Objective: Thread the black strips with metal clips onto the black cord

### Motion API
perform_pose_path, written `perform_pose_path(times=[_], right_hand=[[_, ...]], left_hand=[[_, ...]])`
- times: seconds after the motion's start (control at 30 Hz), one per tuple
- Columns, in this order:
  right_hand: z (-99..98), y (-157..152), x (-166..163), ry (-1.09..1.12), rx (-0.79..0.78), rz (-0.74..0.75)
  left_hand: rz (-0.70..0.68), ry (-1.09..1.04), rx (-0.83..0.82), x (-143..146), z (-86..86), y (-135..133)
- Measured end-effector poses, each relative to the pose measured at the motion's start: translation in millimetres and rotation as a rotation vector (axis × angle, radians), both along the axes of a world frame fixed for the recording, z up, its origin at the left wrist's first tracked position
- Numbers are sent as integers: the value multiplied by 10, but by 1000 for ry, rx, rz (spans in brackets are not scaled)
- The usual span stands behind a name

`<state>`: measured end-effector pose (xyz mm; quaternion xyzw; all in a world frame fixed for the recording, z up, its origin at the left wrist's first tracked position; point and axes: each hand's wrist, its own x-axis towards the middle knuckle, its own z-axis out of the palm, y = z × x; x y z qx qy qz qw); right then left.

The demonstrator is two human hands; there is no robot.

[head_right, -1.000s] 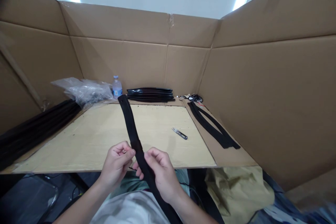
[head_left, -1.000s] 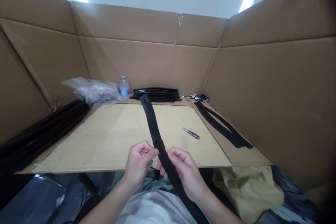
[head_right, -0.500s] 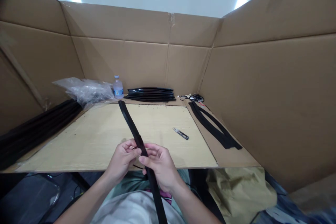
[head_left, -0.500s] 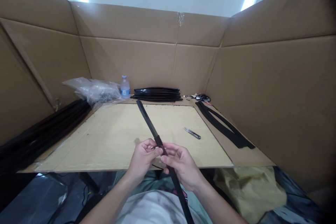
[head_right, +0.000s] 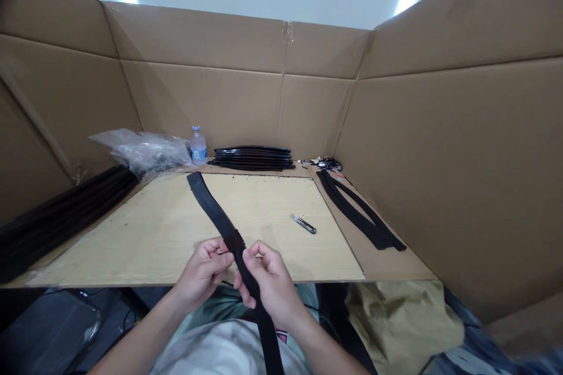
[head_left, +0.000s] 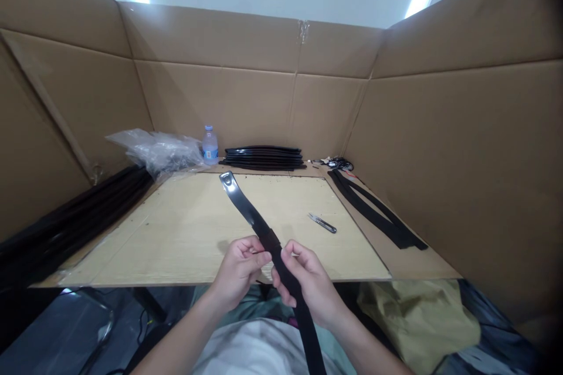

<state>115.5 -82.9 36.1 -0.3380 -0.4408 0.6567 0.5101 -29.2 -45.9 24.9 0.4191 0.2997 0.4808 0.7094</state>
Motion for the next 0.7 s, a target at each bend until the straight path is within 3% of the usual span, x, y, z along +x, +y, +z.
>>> perform_pose_path(times=[0.17, 0.57, 0.7], right_hand=[[7, -14, -7, -31, -162, -49], [33, -20, -14, -17, -143, -90], [50, -16, 15, 45, -44, -50]], left_hand=[[-39, 30, 42, 45, 32, -76], [78, 17, 29, 116, 23, -146], [158, 45, 50, 81, 73, -127]])
